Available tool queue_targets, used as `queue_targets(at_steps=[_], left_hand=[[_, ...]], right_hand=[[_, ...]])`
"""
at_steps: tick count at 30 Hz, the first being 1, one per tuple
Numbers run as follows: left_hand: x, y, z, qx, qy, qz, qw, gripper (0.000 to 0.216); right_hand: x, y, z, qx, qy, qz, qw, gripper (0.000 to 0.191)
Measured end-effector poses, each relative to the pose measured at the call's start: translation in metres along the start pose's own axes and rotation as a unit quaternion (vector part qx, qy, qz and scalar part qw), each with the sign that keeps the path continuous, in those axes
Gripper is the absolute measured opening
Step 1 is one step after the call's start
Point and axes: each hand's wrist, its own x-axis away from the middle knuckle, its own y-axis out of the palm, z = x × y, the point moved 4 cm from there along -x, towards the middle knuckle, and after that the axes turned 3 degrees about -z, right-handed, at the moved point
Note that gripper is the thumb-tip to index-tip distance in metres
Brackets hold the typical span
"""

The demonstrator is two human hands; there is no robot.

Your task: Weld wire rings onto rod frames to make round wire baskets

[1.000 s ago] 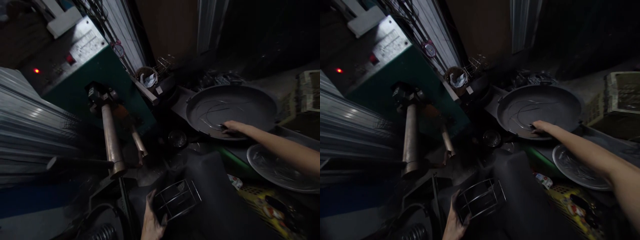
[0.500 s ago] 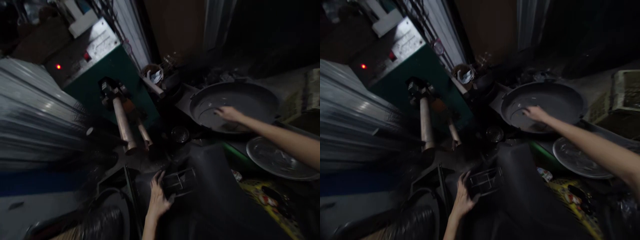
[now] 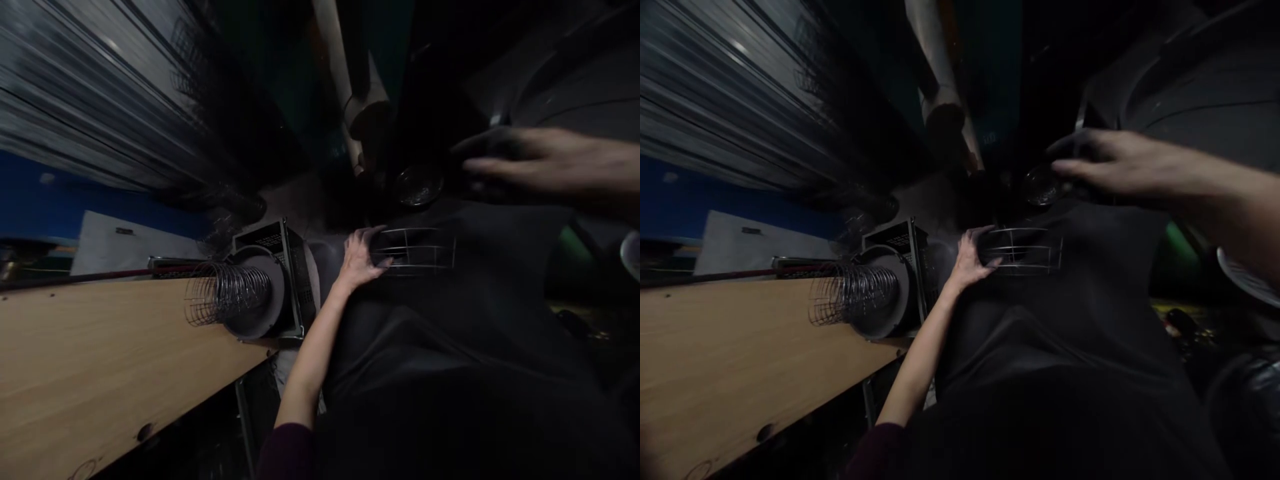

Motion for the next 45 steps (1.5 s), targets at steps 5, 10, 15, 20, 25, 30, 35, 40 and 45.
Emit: queue_targets(at_steps=[5, 10, 15, 20, 25, 30, 35, 40, 45], left_hand=[[-0.004, 0.005, -0.002, 0.0, -0.023, 0.029, 0.999, 0.063], [-0.012, -0.001, 0.006, -0.009, -0.002, 0.077, 0.997, 0.06], [-0.033, -0.023, 0.016, -0.012, 0.03, 0.136, 0.99, 0.055], [-0.046, -0.039, 0.017, -0.026, 0.066, 0.147, 0.987, 0.056], [-0.047, -0.047, 0.012, 0.002, 0.067, 0.161, 0.985, 0.058], [-0.048, -0.05, 0.007, 0.082, 0.053, 0.195, 0.976, 0.067], [-0.051, -0.054, 0.003, 0.12, 0.046, 0.221, 0.967, 0.069], [-0.057, -0.056, 0.0, 0.139, 0.031, 0.215, 0.966, 0.07], [-0.062, -0.055, -0.004, 0.149, 0.034, 0.204, 0.967, 0.072]], right_hand=[[0.0, 0.074, -0.004, -0.063, 0.0, -0.021, 0.998, 0.013], [-0.013, 0.074, 0.005, 0.08, -0.024, 0.049, 0.995, 0.015], [-0.034, 0.052, -0.043, -0.097, -0.059, 0.094, 0.989, 0.02], [-0.053, 0.072, -0.061, -0.19, -0.048, 0.038, 0.98, 0.006], [-0.058, 0.082, -0.064, -0.251, -0.035, 0.0, 0.967, 0.009], [-0.062, 0.079, -0.075, -0.282, -0.024, 0.007, 0.959, 0.013], [-0.061, 0.079, -0.083, -0.285, 0.001, -0.005, 0.958, 0.02], [-0.06, 0.074, -0.09, -0.252, -0.001, -0.001, 0.968, 0.012], [-0.064, 0.073, -0.088, -0.235, -0.006, 0.0, 0.972, 0.018]])
